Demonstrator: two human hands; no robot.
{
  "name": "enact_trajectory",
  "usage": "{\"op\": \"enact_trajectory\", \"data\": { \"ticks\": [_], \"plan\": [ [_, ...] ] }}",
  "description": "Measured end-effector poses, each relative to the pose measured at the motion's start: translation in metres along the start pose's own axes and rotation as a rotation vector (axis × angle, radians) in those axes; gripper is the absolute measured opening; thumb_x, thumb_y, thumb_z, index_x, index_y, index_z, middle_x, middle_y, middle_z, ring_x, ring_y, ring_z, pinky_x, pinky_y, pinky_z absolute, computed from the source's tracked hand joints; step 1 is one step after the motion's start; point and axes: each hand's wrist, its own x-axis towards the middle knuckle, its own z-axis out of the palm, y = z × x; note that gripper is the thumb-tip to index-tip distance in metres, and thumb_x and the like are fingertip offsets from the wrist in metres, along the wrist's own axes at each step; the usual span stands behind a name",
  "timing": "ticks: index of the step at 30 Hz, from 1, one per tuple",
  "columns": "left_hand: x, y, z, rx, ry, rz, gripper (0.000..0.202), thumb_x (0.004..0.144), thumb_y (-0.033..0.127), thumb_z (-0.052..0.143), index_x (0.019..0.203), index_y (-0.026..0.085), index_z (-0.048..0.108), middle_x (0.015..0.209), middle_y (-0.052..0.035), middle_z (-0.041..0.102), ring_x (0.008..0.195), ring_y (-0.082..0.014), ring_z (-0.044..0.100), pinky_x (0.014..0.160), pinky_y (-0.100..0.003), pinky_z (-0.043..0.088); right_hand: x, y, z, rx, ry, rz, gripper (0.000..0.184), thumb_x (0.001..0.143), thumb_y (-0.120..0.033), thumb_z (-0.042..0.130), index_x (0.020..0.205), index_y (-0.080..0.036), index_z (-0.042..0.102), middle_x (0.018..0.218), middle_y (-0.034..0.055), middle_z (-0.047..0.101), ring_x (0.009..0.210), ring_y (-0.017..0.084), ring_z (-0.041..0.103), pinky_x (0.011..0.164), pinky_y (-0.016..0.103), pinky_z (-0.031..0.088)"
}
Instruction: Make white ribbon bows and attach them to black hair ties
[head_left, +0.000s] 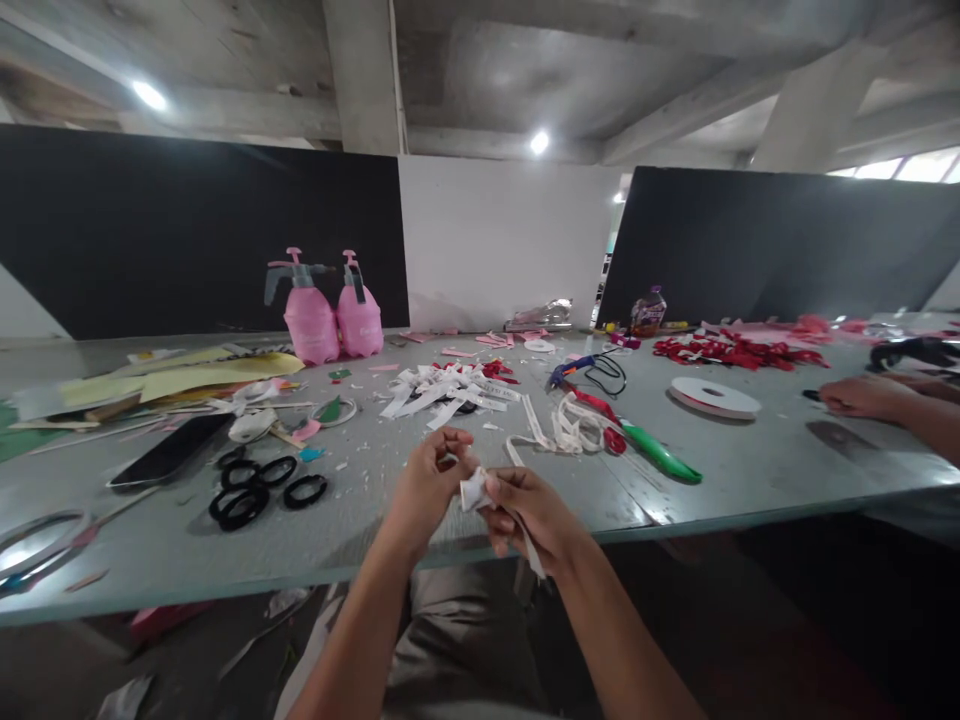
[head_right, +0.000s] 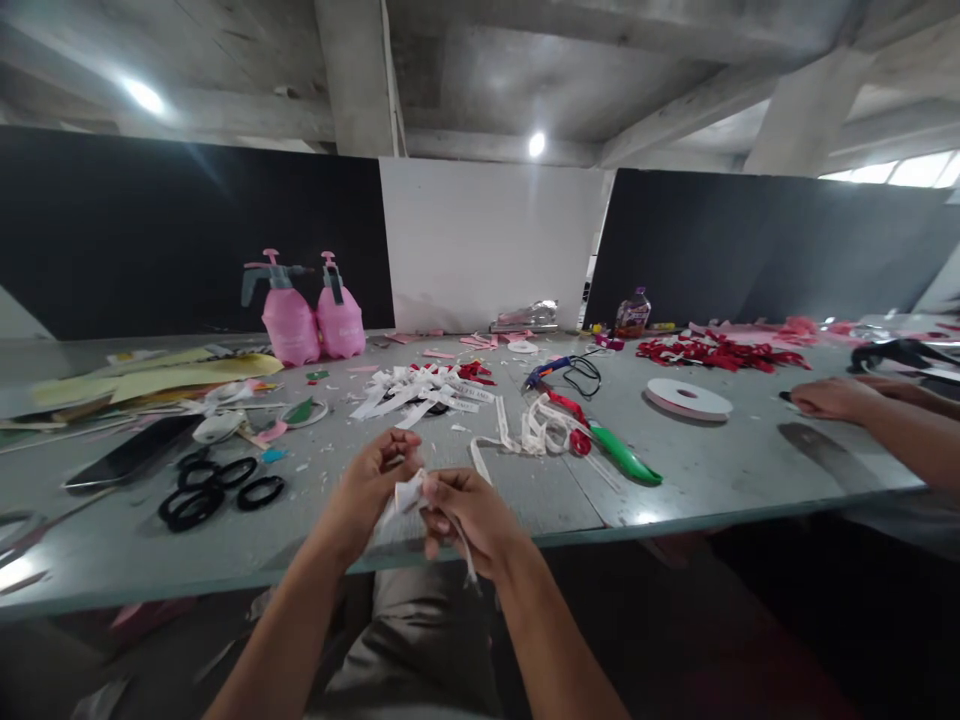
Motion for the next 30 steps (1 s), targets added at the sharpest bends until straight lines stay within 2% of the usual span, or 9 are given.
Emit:
{"op": "enact_trajectory", "data": {
  "ticks": [3, 5, 8, 13, 18, 22, 25, 28, 30],
  "plan": [
    [-0.004, 0.005, 0.004, 0.140, 0.220, 0.327, 0.011, 0.070, 0.019, 0.070, 0.080, 0.018, 0.066, 0.083, -0.0026, 0.060, 0.071, -0.0117, 0.051, 0.062, -0.018, 0.038, 0.003, -0.003, 0.000, 0.010, 0.185, -0.090, 0.032, 0.071, -0.043, 0.074, 0.076, -0.012, 0.067, 0.052, -0.0057, 0.041, 0.043, 0.004, 0.033, 0.040, 0.018, 0.048],
    [-0.009, 0.011, 0.008, 0.189, 0.221, 0.419, 0.005, 0.070, 0.018, 0.070, 0.074, 0.019, 0.067, 0.078, -0.0023, 0.060, 0.073, -0.0129, 0.049, 0.066, -0.019, 0.037, 0.004, -0.009, -0.001, -0.007, 0.234, -0.134, 0.031, 0.070, -0.042, 0.074, 0.075, -0.012, 0.067, 0.052, -0.0051, 0.042, 0.044, 0.005, 0.036, 0.039, 0.018, 0.047],
    [-0.016, 0.013, 0.012, 0.284, 0.133, 0.395, 0.008, 0.066, 0.020, 0.075, 0.068, 0.018, 0.067, 0.069, -0.0011, 0.058, 0.068, -0.0132, 0.046, 0.065, -0.021, 0.035, 0.001, -0.017, 0.001, -0.065, 0.239, -0.172, 0.030, 0.071, -0.041, 0.074, 0.073, -0.013, 0.067, 0.049, -0.0053, 0.042, 0.043, 0.005, 0.037, 0.039, 0.018, 0.046],
    [-0.013, 0.001, 0.012, 0.403, 0.142, 0.363, 0.012, 0.072, 0.028, 0.071, 0.068, 0.019, 0.064, 0.066, 0.0002, 0.058, 0.065, -0.0125, 0.048, 0.064, -0.022, 0.036, -0.005, -0.019, 0.007, -0.057, 0.318, -0.228, 0.029, 0.071, -0.042, 0.073, 0.075, -0.014, 0.071, 0.054, -0.0019, 0.054, 0.047, 0.008, 0.049, 0.048, 0.023, 0.051],
    [-0.008, -0.007, 0.006, 0.257, 0.119, 0.257, 0.022, 0.078, 0.037, 0.065, 0.071, 0.016, 0.061, 0.064, -0.0003, 0.057, 0.062, -0.0113, 0.051, 0.059, -0.021, 0.038, -0.004, -0.015, 0.009, 0.021, 0.416, -0.238, 0.032, 0.068, -0.035, 0.077, 0.093, -0.016, 0.073, 0.069, 0.0006, 0.065, 0.054, 0.009, 0.058, 0.052, 0.022, 0.053],
    [-0.004, -0.010, 0.003, 0.072, 0.200, 0.216, 0.026, 0.077, 0.042, 0.063, 0.073, 0.017, 0.056, 0.069, -0.0005, 0.059, 0.065, -0.0120, 0.056, 0.059, -0.022, 0.044, -0.002, -0.009, 0.007, 0.021, 0.475, -0.285, 0.030, 0.067, -0.035, 0.077, 0.091, -0.018, 0.071, 0.068, -0.0016, 0.063, 0.050, 0.008, 0.054, 0.049, 0.022, 0.050],
    [-0.003, -0.011, 0.003, 0.011, 0.229, 0.199, 0.028, 0.078, 0.043, 0.062, 0.074, 0.018, 0.051, 0.068, 0.0009, 0.059, 0.061, -0.0120, 0.057, 0.058, -0.023, 0.046, -0.004, -0.009, 0.005, -0.159, 0.453, -0.366, 0.030, 0.074, -0.041, 0.070, 0.093, -0.018, 0.071, 0.078, 0.0017, 0.065, 0.061, 0.010, 0.057, 0.060, 0.025, 0.052],
    [-0.003, -0.011, 0.004, 0.119, 0.228, 0.219, 0.029, 0.079, 0.042, 0.062, 0.072, 0.017, 0.049, 0.060, 0.0024, 0.055, 0.055, -0.0095, 0.052, 0.056, -0.021, 0.044, -0.011, -0.016, 0.004, -0.442, 0.380, -0.434, 0.039, 0.079, -0.046, 0.064, 0.106, -0.019, 0.068, 0.100, 0.0069, 0.066, 0.086, 0.017, 0.060, 0.072, 0.026, 0.050],
    [-0.003, -0.011, 0.005, 0.195, 0.208, 0.250, 0.028, 0.077, 0.040, 0.064, 0.072, 0.016, 0.051, 0.061, 0.0020, 0.055, 0.056, -0.0086, 0.051, 0.055, -0.019, 0.042, -0.014, -0.021, 0.005, -0.578, 0.329, -0.417, 0.040, 0.077, -0.045, 0.066, 0.108, -0.019, 0.067, 0.102, 0.0074, 0.066, 0.089, 0.018, 0.060, 0.072, 0.026, 0.049]
  ]
}}
